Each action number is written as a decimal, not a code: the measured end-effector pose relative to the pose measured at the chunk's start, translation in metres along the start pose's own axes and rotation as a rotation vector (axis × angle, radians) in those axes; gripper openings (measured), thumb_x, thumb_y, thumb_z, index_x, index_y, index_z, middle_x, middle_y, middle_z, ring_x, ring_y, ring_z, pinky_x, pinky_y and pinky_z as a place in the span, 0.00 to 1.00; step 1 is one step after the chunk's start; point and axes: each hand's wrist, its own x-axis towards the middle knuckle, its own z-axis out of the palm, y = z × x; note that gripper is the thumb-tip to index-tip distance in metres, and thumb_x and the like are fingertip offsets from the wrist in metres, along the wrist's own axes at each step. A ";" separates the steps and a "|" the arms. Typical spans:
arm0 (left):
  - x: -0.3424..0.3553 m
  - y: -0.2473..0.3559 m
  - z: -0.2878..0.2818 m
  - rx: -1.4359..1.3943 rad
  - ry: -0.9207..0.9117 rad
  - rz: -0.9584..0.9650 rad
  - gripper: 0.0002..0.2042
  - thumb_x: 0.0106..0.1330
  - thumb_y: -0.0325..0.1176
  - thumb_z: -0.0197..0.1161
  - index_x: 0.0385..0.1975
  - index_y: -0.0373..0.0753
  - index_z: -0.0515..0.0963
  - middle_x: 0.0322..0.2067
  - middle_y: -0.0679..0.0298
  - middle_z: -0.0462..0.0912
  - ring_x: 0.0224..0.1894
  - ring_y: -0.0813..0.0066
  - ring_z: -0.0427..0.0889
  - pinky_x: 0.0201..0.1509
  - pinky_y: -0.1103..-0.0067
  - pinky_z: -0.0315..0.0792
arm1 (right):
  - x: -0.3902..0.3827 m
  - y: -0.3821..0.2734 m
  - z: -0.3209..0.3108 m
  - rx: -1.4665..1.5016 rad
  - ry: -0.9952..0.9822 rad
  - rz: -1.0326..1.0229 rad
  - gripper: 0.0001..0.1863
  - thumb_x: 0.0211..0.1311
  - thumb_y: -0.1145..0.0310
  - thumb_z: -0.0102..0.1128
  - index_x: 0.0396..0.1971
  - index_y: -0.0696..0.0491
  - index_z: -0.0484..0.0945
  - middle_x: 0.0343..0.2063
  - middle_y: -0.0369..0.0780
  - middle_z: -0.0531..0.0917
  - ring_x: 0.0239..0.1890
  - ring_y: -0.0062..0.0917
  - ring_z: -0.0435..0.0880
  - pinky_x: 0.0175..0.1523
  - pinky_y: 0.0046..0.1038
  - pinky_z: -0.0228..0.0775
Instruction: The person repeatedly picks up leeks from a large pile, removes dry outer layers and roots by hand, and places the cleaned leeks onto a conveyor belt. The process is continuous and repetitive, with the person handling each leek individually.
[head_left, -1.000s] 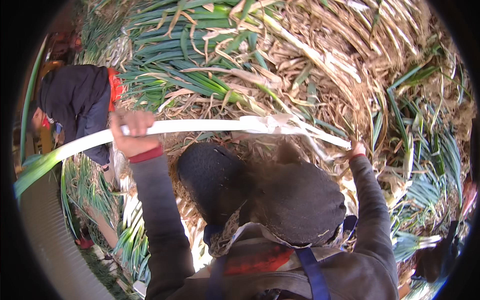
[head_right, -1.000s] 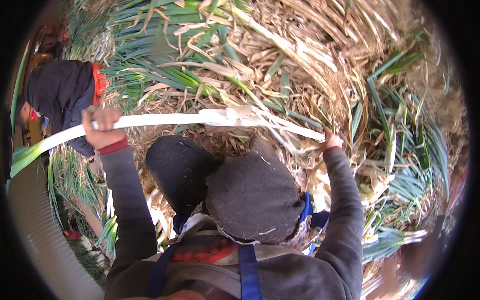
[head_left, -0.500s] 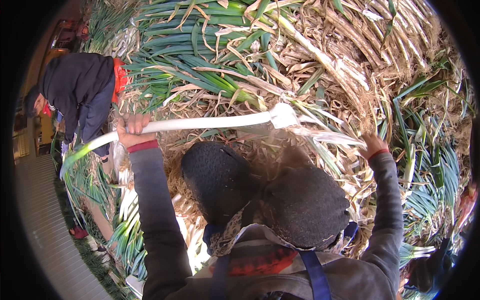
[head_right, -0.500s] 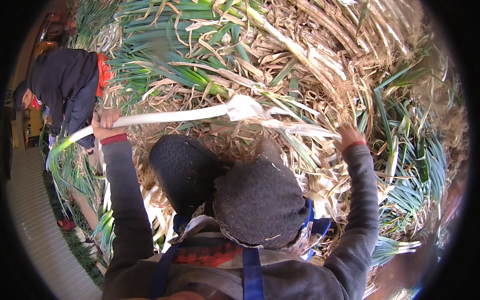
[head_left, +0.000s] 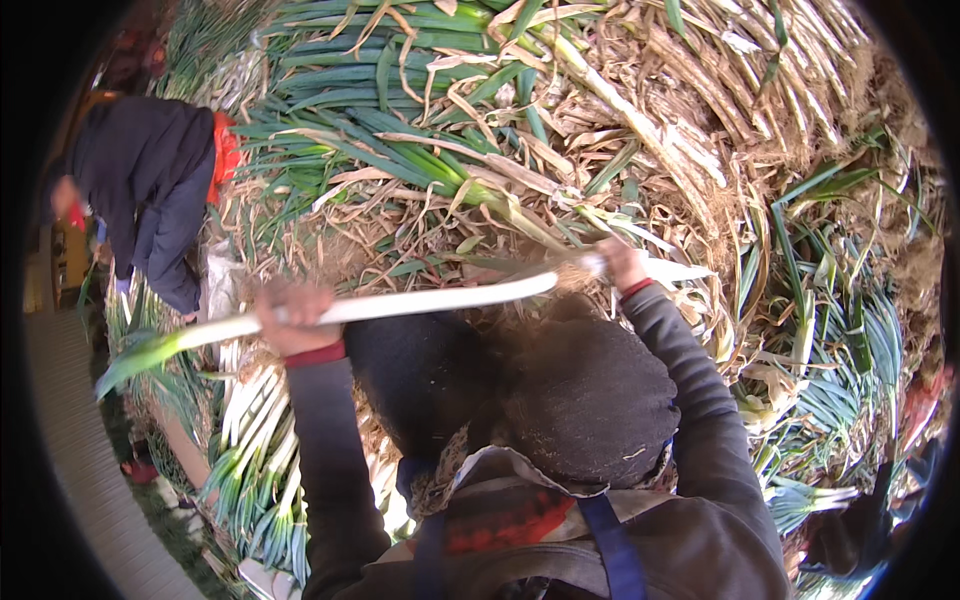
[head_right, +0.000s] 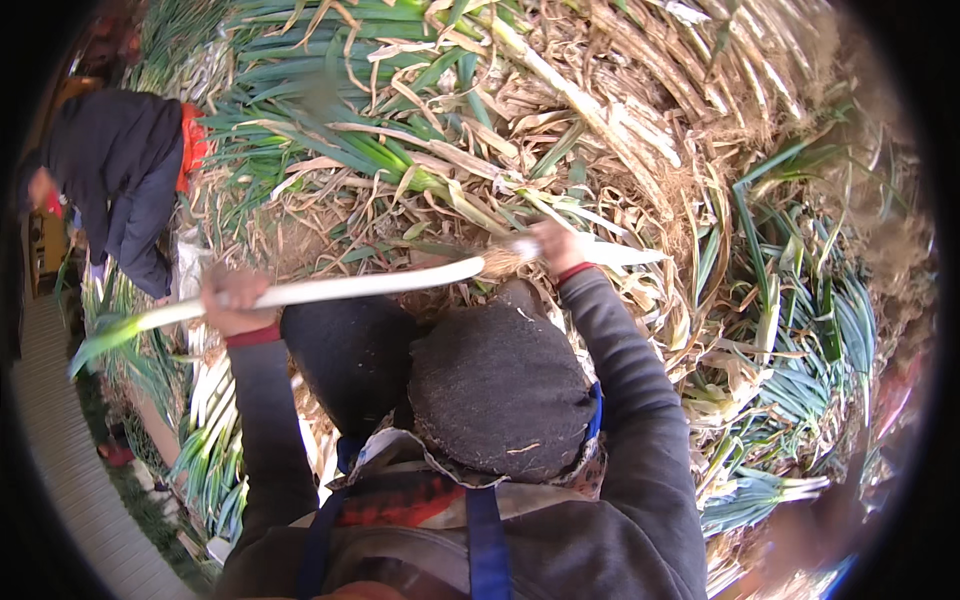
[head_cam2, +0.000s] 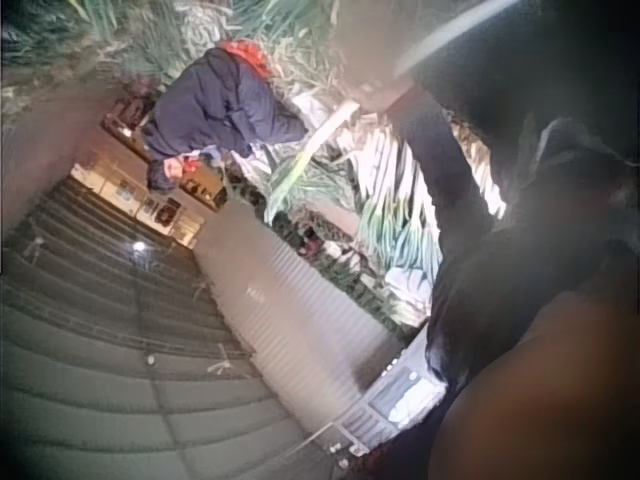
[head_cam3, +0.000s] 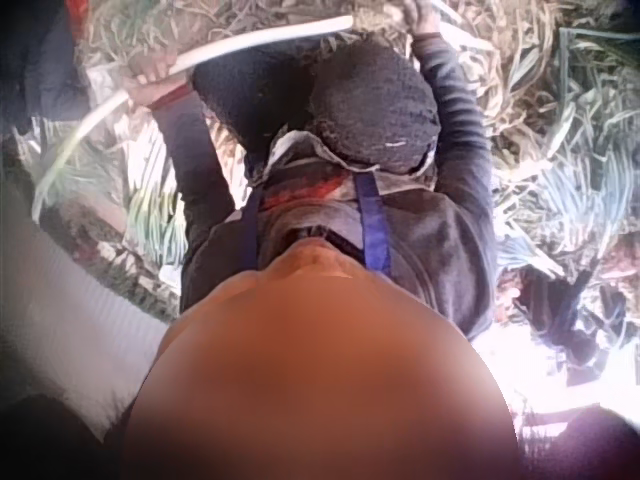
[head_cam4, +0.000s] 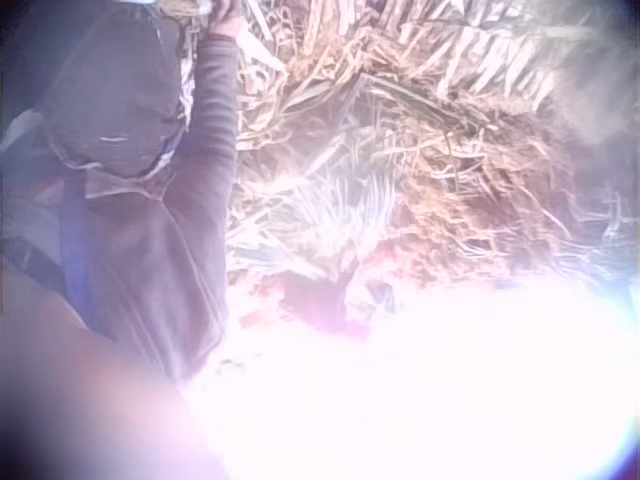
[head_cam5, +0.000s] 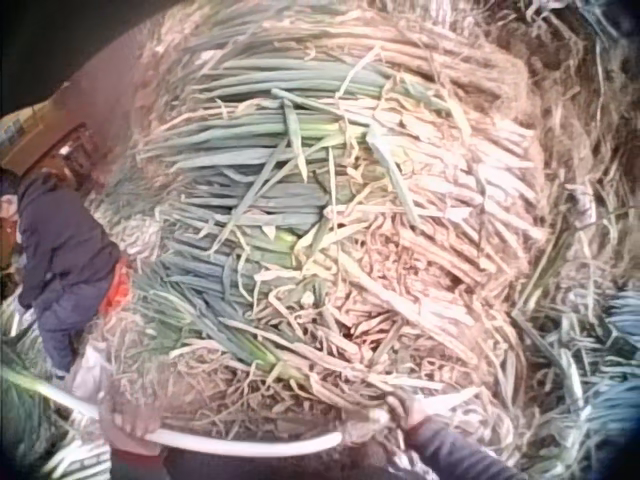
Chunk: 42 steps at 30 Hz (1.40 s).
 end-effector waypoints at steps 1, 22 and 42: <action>0.007 0.015 -0.015 -0.085 -0.256 0.177 0.15 0.65 0.47 0.50 0.16 0.52 0.70 0.06 0.78 0.61 0.07 0.86 0.57 0.10 0.83 0.53 | 0.007 0.026 -0.022 0.429 0.457 0.630 0.16 0.62 0.63 0.45 0.34 0.62 0.77 0.25 0.42 0.82 0.25 0.28 0.79 0.38 0.27 0.74; -0.268 0.124 -0.326 0.587 1.499 -0.466 0.19 0.65 0.55 0.51 0.17 0.49 0.69 0.08 0.76 0.62 0.06 0.84 0.55 0.07 0.83 0.50 | 0.092 0.021 0.027 -0.147 0.309 -0.200 0.13 0.58 0.58 0.58 0.37 0.51 0.76 0.29 0.46 0.80 0.33 0.41 0.79 0.40 0.37 0.71; -0.005 -0.165 0.092 0.560 -0.208 -0.859 0.12 0.68 0.40 0.50 0.41 0.40 0.74 0.27 0.69 0.75 0.27 0.82 0.74 0.29 0.85 0.69 | 0.048 -0.015 0.056 -0.113 0.025 -0.322 0.18 0.59 0.54 0.56 0.41 0.51 0.73 0.23 0.45 0.81 0.26 0.39 0.81 0.35 0.37 0.72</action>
